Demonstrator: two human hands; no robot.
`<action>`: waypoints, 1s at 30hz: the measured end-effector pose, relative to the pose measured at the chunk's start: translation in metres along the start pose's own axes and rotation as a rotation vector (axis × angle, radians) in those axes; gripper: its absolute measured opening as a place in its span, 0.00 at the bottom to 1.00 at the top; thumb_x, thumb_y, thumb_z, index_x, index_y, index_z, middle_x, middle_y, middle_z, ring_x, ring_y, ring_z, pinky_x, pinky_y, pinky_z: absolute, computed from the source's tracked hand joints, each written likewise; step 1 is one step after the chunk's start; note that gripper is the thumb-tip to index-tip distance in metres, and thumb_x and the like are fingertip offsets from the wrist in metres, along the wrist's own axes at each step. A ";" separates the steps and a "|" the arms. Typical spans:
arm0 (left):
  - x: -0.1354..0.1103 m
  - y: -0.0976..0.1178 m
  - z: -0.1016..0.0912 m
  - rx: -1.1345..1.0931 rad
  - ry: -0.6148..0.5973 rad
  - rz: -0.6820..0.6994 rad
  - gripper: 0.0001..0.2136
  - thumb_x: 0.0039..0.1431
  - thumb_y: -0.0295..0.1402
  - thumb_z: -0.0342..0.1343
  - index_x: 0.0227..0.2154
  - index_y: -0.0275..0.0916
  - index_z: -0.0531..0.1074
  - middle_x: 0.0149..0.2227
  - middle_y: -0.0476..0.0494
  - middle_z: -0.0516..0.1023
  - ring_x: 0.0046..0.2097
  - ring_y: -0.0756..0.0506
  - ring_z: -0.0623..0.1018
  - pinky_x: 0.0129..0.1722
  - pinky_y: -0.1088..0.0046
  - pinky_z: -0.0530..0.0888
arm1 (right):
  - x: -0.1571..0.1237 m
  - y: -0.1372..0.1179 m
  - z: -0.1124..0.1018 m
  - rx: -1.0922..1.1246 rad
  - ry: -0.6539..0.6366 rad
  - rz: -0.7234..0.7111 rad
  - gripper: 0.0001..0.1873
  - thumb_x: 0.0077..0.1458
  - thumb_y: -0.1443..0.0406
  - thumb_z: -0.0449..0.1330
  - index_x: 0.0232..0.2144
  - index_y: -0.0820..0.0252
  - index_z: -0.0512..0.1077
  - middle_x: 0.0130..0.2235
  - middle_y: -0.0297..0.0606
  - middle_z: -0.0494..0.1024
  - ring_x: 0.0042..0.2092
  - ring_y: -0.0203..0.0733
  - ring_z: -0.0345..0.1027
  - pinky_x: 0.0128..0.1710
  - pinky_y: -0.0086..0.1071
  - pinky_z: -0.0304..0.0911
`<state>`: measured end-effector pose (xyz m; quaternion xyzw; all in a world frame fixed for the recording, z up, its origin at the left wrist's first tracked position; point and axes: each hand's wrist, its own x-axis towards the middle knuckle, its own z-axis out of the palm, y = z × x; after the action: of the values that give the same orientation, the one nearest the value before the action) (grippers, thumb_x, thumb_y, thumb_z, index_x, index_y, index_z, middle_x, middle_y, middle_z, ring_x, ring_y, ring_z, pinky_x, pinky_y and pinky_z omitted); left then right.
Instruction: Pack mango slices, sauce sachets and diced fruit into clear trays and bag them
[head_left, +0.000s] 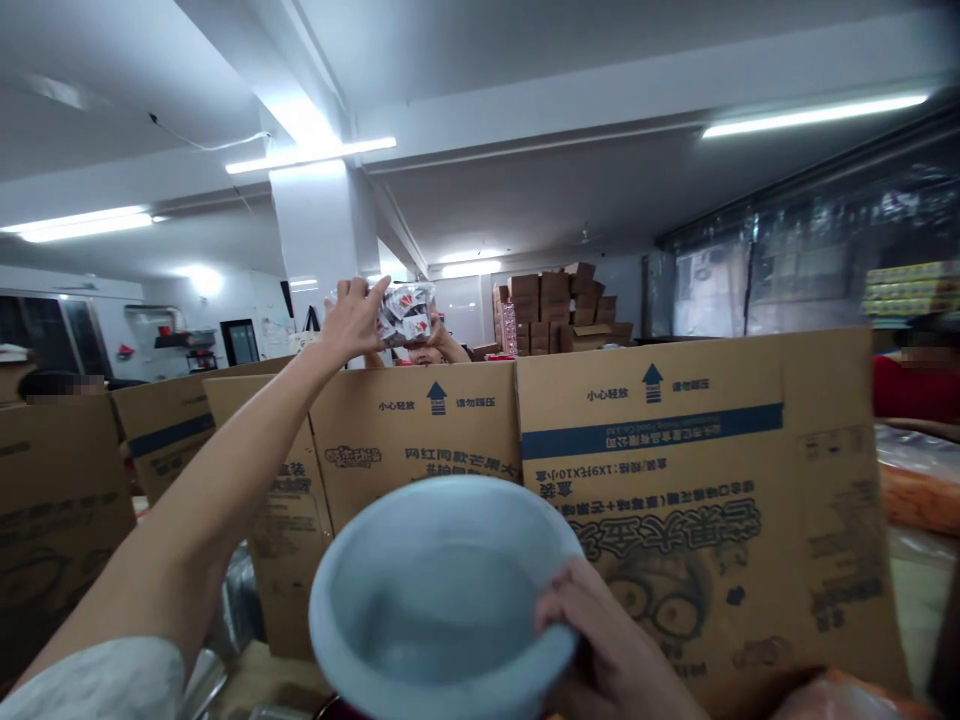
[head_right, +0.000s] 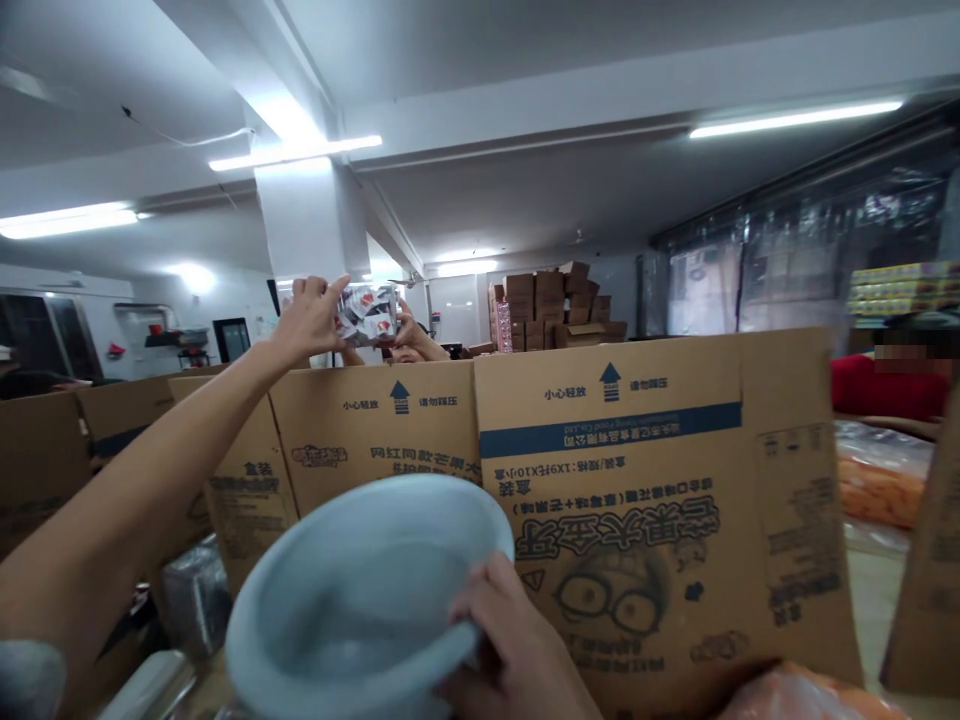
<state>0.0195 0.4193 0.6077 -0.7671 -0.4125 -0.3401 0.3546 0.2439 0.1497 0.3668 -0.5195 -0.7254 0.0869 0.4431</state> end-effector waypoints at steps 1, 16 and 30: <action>-0.003 0.001 -0.004 -0.002 0.015 0.012 0.46 0.34 0.34 0.63 0.59 0.43 0.47 0.51 0.31 0.57 0.51 0.28 0.56 0.46 0.41 0.59 | 0.015 -0.004 0.007 0.059 -0.010 -0.041 0.02 0.47 0.66 0.56 0.26 0.52 0.65 0.32 0.33 0.63 0.33 0.38 0.64 0.30 0.31 0.63; -0.059 -0.018 -0.063 -0.063 0.192 0.110 0.41 0.40 0.40 0.61 0.59 0.39 0.51 0.47 0.36 0.59 0.48 0.35 0.59 0.50 0.54 0.59 | 0.149 -0.069 0.053 0.215 0.156 -0.147 0.08 0.44 0.66 0.63 0.27 0.59 0.66 0.34 0.32 0.61 0.33 0.34 0.58 0.33 0.29 0.56; -0.214 0.002 -0.169 -0.155 0.238 0.112 0.44 0.38 0.41 0.63 0.60 0.51 0.47 0.47 0.40 0.60 0.48 0.37 0.63 0.48 0.53 0.64 | 0.067 -0.098 0.028 0.033 0.210 -0.293 0.04 0.48 0.72 0.55 0.27 0.59 0.65 0.35 0.35 0.61 0.37 0.38 0.59 0.37 0.31 0.58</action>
<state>-0.1093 0.1955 0.5208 -0.7681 -0.2967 -0.4391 0.3594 0.1524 0.1718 0.4445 -0.4073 -0.7415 -0.0215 0.5328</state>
